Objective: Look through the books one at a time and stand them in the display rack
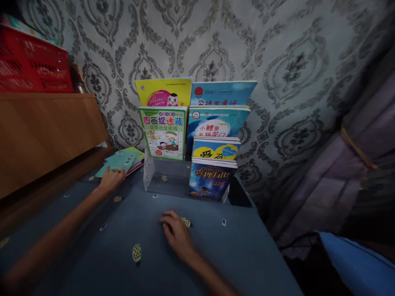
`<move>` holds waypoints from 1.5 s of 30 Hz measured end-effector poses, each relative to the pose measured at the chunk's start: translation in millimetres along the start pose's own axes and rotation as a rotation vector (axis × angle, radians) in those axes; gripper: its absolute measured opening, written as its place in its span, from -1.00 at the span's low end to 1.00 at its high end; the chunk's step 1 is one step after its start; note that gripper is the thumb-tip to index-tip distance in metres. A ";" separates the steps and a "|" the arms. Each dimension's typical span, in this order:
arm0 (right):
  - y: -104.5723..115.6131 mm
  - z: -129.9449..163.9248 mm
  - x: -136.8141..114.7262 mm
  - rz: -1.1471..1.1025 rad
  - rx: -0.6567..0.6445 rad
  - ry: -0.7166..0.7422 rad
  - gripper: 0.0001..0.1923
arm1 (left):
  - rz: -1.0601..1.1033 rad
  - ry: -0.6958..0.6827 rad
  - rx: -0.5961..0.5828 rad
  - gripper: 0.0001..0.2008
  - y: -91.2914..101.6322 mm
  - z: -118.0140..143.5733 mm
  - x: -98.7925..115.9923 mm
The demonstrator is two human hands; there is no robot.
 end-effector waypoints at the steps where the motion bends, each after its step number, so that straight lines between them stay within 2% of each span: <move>1: 0.1 0.1 0.3 -0.002 0.002 -0.002 -0.72 | 0.017 0.007 0.009 -0.59 1.8 2.8 0.0; 6: 0.1 -0.1 0.6 0.007 -0.028 -0.017 -0.71 | 0.109 0.136 0.047 -0.49 1.0 -6.1 -18.4; 12: 1.8 -1.9 -4.3 0.004 -0.055 -0.036 -0.69 | 0.222 0.365 -0.063 -0.37 -28.0 -25.9 -49.1; 16: 2.6 -2.9 -6.9 -0.007 -0.049 -0.010 -0.69 | 0.272 0.393 -0.104 -0.34 -39.2 -22.2 -54.9; 26: 3.2 -4.0 -8.7 -0.004 -0.058 0.008 -0.71 | 0.296 0.338 -0.127 -0.35 -39.8 21.4 -57.5; 40: -1.9 -1.4 4.5 0.004 -0.039 -0.014 -0.70 | 0.210 0.147 -0.151 -0.43 -33.9 102.0 -50.6; 43: -2.8 -1.1 6.8 0.003 -0.047 -0.026 -0.69 | 0.240 0.185 -0.133 -0.43 -33.4 105.0 -53.4; 45: -2.9 -1.0 7.7 -0.002 -0.050 -0.034 -0.69 | 0.265 0.302 -0.097 -0.38 -34.0 101.3 -61.1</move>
Point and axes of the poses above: each hand's wrist, its own z-axis away from the middle knuckle, its own y-axis out of the back of the hand, x = y × z, the point moved 5 cm from there along -z, towards the middle knuckle, and after that the axes turned 7 degrees about x, right-handed, at the moved point
